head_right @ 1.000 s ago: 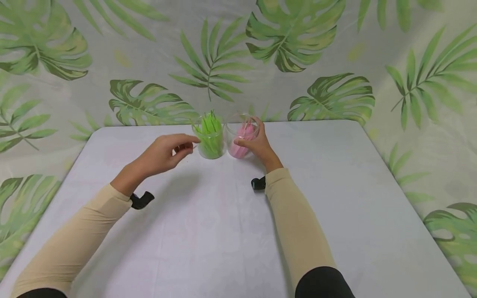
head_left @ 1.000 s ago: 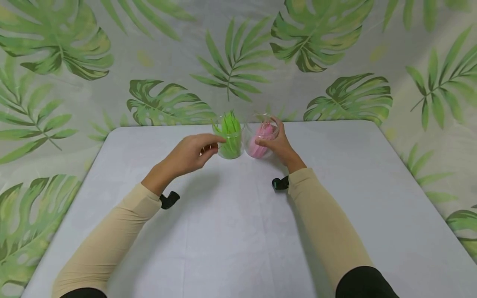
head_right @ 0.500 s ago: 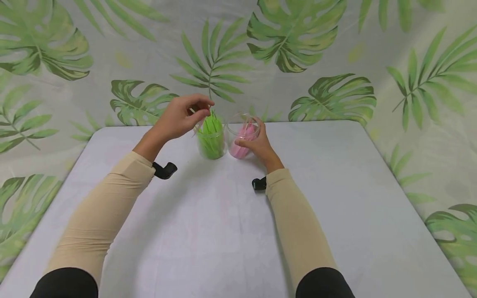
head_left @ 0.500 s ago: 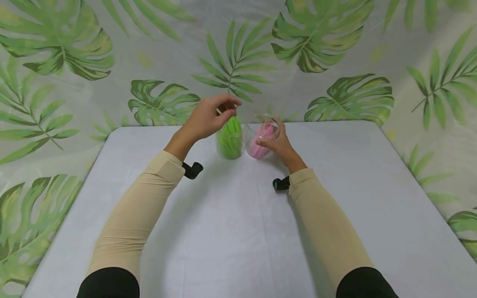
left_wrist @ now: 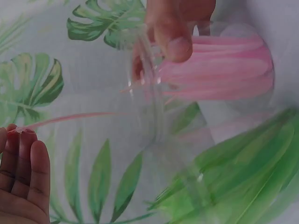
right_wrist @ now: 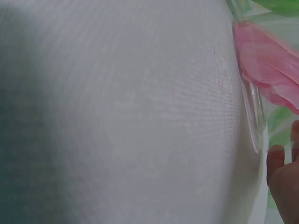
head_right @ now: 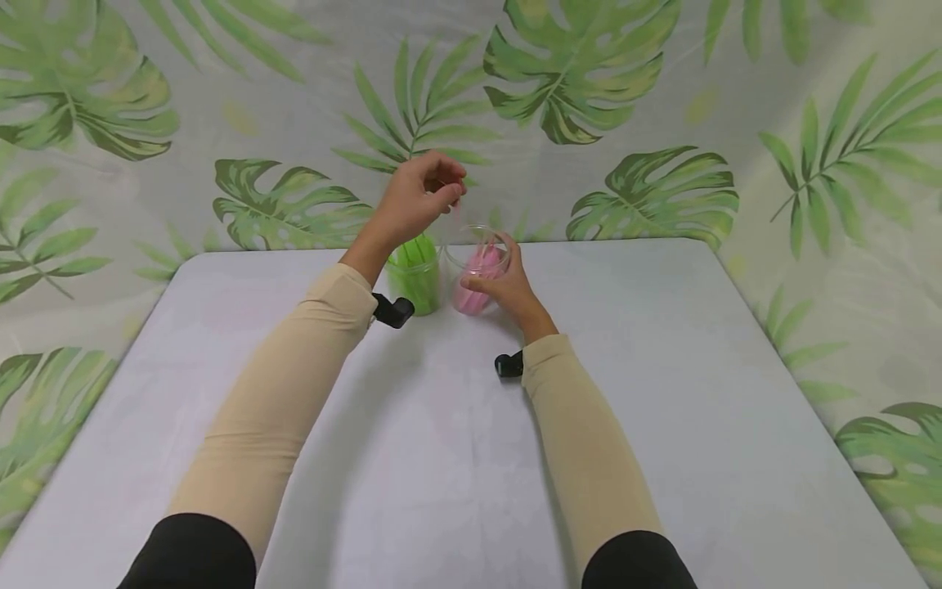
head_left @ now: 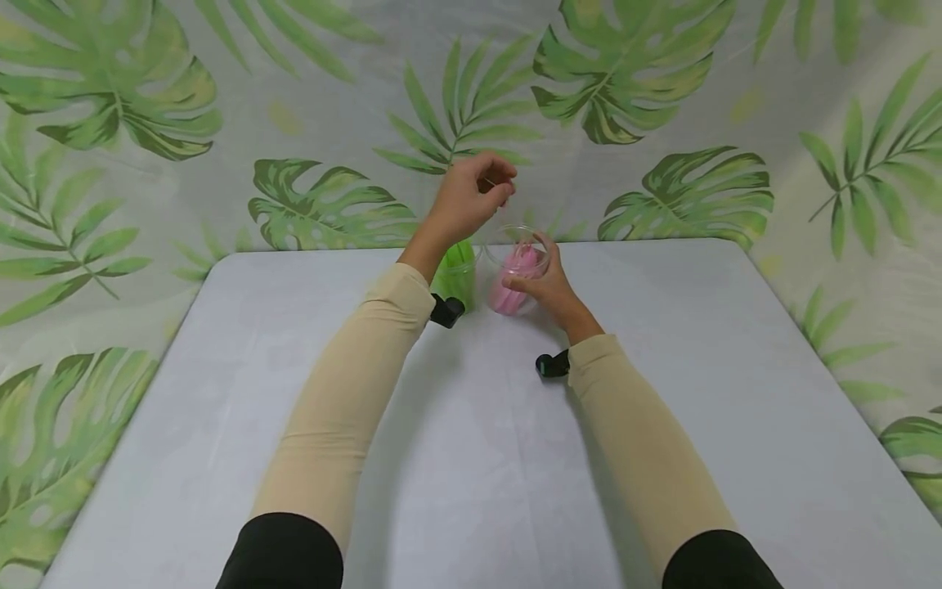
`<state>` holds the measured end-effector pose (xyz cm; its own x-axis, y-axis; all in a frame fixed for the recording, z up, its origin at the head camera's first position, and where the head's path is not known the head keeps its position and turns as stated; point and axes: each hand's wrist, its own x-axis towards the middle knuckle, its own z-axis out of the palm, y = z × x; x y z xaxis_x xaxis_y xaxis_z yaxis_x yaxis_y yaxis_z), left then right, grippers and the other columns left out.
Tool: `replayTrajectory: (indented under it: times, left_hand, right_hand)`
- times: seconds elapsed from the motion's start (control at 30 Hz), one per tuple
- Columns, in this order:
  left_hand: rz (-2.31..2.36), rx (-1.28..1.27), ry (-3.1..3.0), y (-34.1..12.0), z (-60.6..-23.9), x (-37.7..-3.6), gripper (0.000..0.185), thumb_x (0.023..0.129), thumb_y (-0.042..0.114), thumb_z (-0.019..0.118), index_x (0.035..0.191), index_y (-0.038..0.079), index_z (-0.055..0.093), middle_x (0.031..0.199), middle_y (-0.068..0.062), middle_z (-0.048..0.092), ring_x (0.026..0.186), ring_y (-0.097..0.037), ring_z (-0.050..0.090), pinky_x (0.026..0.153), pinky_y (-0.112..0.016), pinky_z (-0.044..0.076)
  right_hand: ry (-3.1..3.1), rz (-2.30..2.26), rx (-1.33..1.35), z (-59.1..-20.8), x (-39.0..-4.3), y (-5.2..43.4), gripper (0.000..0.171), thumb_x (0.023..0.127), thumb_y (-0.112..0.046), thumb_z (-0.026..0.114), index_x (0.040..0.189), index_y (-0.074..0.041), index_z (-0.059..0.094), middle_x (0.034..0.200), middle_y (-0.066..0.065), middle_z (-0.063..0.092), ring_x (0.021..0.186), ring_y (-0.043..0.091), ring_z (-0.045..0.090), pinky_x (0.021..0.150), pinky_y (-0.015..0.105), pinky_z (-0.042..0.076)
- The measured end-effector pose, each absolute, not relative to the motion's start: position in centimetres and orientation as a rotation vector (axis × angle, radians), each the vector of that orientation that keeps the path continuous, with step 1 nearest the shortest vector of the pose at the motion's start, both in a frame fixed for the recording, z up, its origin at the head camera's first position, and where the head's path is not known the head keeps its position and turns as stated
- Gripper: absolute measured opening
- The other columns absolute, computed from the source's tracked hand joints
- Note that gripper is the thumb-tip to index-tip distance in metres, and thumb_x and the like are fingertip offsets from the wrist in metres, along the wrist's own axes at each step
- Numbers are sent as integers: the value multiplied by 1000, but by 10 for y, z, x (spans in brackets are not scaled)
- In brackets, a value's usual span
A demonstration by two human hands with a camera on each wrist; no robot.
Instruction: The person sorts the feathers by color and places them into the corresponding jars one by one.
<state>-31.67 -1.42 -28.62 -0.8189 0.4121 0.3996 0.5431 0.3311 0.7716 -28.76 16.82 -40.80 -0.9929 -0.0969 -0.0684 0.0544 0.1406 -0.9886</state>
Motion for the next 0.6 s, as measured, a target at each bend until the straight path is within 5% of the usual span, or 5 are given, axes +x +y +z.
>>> replayTrajectory:
  times: [0.6]
  left_hand:
    - [-1548,-795,-2547,1,-303,-328,18,99,16,60,114,7,65,112,-10,69,91,-18,67,79,-26,56]
  right_hand:
    - [2281,-1974,-58,-407,-288,168,101,82,-11,77,156,-24,9,159,18,30,146,33,36,122,46,29]
